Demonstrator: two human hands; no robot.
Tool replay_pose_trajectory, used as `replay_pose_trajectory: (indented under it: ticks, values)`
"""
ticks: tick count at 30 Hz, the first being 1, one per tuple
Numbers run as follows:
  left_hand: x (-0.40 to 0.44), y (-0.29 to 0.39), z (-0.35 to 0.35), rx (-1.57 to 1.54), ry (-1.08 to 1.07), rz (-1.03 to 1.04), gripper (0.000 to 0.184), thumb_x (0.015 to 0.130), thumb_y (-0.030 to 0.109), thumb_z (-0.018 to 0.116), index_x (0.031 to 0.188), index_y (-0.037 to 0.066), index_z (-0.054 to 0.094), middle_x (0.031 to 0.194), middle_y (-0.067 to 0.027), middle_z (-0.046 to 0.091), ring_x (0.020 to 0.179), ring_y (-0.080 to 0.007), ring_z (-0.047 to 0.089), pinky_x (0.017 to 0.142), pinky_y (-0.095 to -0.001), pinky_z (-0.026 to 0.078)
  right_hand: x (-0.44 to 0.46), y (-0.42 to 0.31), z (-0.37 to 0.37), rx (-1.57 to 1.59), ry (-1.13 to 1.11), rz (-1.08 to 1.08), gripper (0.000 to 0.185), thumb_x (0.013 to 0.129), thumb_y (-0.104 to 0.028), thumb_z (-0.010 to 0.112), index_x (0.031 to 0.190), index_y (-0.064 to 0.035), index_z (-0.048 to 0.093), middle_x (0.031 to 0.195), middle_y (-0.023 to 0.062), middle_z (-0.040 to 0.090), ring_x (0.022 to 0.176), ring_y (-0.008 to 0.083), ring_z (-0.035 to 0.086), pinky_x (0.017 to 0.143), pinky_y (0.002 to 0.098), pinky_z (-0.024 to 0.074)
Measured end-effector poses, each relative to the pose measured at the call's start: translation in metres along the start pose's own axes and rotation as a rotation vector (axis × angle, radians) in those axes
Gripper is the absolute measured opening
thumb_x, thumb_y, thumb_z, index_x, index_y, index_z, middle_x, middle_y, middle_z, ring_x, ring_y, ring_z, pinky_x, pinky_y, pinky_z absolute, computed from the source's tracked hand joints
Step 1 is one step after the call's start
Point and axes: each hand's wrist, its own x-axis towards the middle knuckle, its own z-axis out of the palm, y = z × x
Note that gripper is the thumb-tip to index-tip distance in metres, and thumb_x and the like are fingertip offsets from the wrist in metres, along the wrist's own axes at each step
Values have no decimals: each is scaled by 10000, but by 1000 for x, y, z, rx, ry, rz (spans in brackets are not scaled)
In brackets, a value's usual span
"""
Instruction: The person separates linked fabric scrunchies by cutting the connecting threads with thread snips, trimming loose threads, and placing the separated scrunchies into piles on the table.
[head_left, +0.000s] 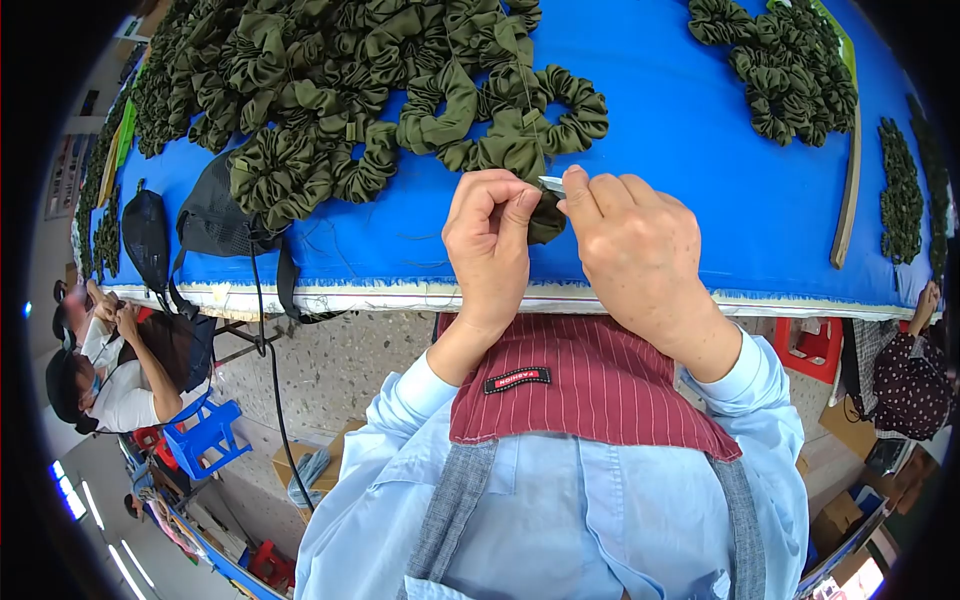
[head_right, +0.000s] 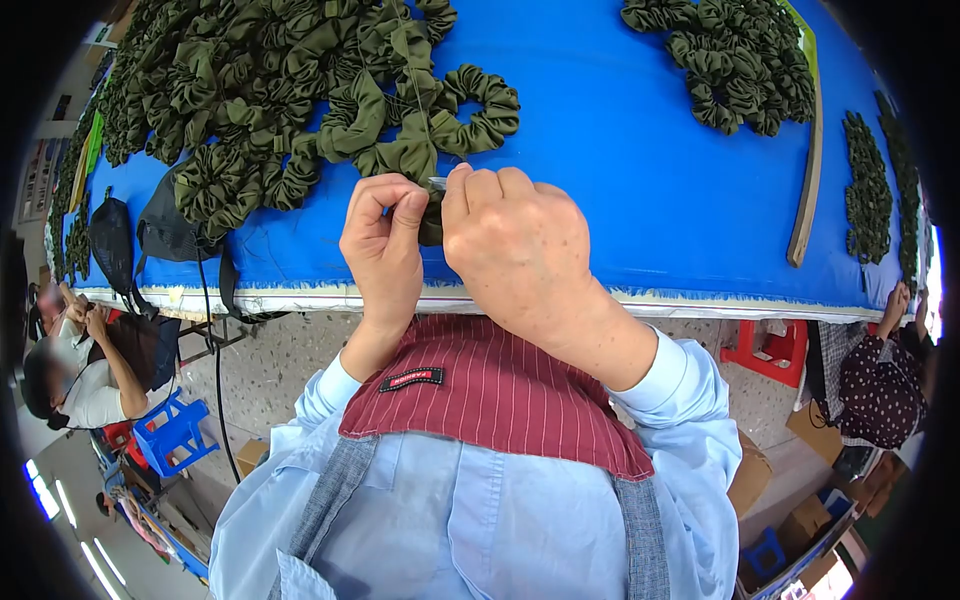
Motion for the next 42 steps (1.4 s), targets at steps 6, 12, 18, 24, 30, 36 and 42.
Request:
replay_pose_trajectory:
  ticks: [6, 12, 18, 24, 30, 36, 42]
  values:
    - [1, 2, -2, 26, 14, -18, 39, 815, 1, 615, 801, 11, 580, 890, -49, 554, 732, -123, 493, 642, -220, 413, -7, 6, 24, 563, 237, 256, 221, 738, -74, 664, 942, 5, 633, 648, 36, 537, 520, 109, 435, 450, 235, 340]
    - [-1, 2, -7, -156, 8, -73, 33, 815, -8, 606, 812, 3, 575, 871, -50, 557, 737, -123, 493, 640, -212, 409, -21, -10, 38, 1502, -150, 772, 230, 794, -112, 690, 961, 25, 613, 610, -38, 457, 537, 40, 370, 459, 201, 299]
    - [-20, 14, -98, 89, 284, -182, 81, 870, 36, 546, 795, 23, 573, 813, -57, 575, 731, -144, 565, 677, -253, 499, -20, -18, 40, 1956, -157, 981, 145, 833, -40, 624, 973, -3, 610, 618, -30, 442, 483, 31, 341, 437, 164, 277]
    - [-69, -2, -201, 878, 568, -169, 77, 869, 121, 582, 847, 47, 585, 727, -28, 583, 646, -92, 500, 608, -200, 413, -21, -24, 45, 2193, -92, 964, 74, 848, -54, 614, 916, -25, 611, 601, -30, 449, 468, 31, 340, 411, 159, 259]
    - [-31, 28, -92, 197, 163, -91, 335, 783, -11, 623, 1095, 35, 511, 963, -98, 610, 877, -178, 599, 789, -279, 488, -20, -38, 41, 2117, -102, 923, 58, 868, -93, 600, 884, -39, 615, 588, -28, 462, 476, 35, 357, 414, 165, 270]
    - [2, 32, -27, -109, -120, -274, 353, 796, -12, 632, 1114, 12, 480, 999, -103, 584, 861, -151, 584, 777, -248, 479, -18, -34, 34, 2034, -126, 878, 96, 886, -95, 573, 925, -21, 619, 606, -5, 499, 470, 47, 371, 411, 168, 280]
    - [5, 27, -26, -359, -76, -379, 249, 833, -13, 610, 1059, 5, 507, 931, -81, 590, 797, -99, 554, 710, -190, 460, -13, -27, 28, 1707, -50, 891, 87, 857, -98, 603, 886, -30, 647, 612, -40, 492, 526, 49, 376, 474, 181, 304]
